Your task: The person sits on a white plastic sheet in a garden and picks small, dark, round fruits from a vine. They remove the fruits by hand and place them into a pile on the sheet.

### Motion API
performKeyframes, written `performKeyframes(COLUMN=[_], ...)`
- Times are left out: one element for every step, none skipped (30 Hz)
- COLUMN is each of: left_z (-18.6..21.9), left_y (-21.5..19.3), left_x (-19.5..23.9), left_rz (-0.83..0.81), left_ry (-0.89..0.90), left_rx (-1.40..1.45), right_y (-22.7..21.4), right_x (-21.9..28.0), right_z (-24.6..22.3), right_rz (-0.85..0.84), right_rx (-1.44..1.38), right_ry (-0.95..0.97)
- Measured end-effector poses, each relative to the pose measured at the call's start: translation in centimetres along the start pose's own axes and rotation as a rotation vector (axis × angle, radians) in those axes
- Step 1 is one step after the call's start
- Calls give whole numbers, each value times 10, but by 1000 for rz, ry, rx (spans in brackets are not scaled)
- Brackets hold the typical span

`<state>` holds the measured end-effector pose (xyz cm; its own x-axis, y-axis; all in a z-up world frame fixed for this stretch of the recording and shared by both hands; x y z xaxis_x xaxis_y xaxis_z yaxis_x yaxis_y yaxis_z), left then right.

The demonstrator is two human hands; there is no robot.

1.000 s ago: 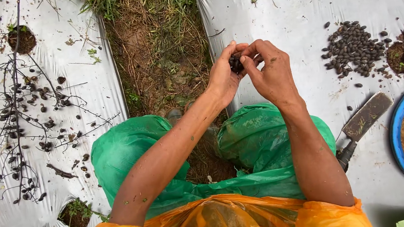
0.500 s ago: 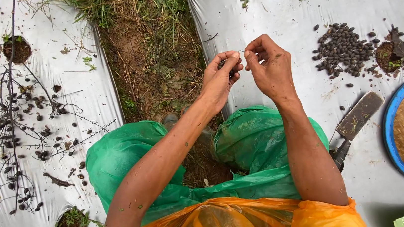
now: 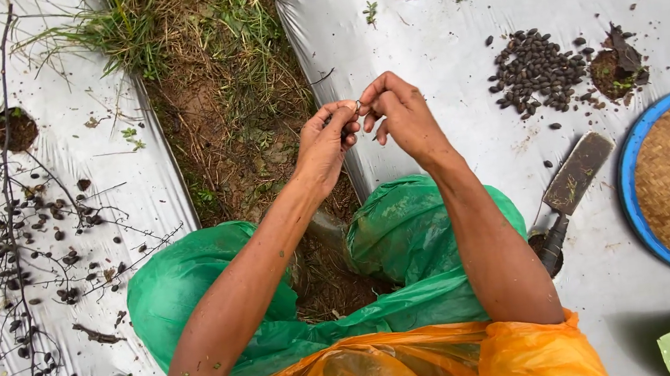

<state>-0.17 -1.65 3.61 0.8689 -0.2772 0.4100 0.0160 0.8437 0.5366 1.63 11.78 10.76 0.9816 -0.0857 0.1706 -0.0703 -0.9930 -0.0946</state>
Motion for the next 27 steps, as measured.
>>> performKeyframes(left_z=[-1,-2,-4,-1,2,5,2,0,-3,2,6,9,12,16,21,23,26,29,27,27,28,26,27,28,29,32,34], left_y=[-2,-4,-6,-4,-2,-2,-4,-6,-7,-8,-8,-6,-3,0,2,2,1,2,0,-3,-5,-6,-7,-8,-7,-5,-2], left_x=[-2,-4,-6,-4,-2,1,-1,-4,-8,-6,-4,-3,0,4,8,9,10,10,7,4,1,2,3,4,6,9,11], left_rz=[-6,-9,-12,-15,-26,-35,-36,-75,-115,-115,-145,-179,-181,-218,-255,-254,-252,-253,-256,-242,-227,-227,-213,-198,-195,-198,-201], left_ry=[-3,-3,-4,-3,-19,-36,-38,-50,-62,-66,-86,-105,-107,-87,-68,-68,-42,-17,-19,65,149,150,229,308,309,379,448], left_rx=[-4,-12,-20,-22,-28,-35,-38,-67,-97,-99,-104,-108,-110,-86,-62,-63,-75,-86,-87,-158,-228,-228,-302,-377,-377,-433,-489], right_y=[0,1,2,0,-1,0,-4,-7,-9,-9,-8,-8,-10,-11,-11,-15,-19,-25,-22,-17,-11,-9,-8,-5,-5,-5,-6], right_x=[1,2,2,0,-2,-4,-4,-4,-5,-4,-4,-4,-3,-2,-1,-4,-8,-11,-8,-6,-4,-2,0,2,0,0,0], right_z=[0,-1,-2,2,6,10,11,11,12,12,13,13,11,8,6,13,19,25,21,19,17,12,7,3,5,7,9], right_rz=[8,-4,-15,-12,-9,-7,-5,-12,-19,-17,-38,-57,-54,-37,-21,-21,16,57,60,34,8,8,10,11,8,-8,-24], right_rx=[-2,42,86,86,129,171,169,192,215,212,117,24,23,12,1,0,230,462,462,482,502,502,434,366,366,356,346], right_ry=[-1,-45,-88,-90,-139,-185,-184,-188,-192,-189,-142,-98,-97,-79,-61,-60,-93,-125,-124,-90,-55,-56,-31,-6,-7,-19,-30])
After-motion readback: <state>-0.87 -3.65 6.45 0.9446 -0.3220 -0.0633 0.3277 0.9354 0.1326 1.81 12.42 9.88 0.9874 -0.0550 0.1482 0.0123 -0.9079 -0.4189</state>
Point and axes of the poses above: each hand's wrist, its own x-axis away from the middle knuckle, its own y-axis out of the palm, z = x × y, the point moved 3 cm from there along -x, towards the middle knuckle, and after that the axes turned 1 degree about x, right-handed, at the moved point
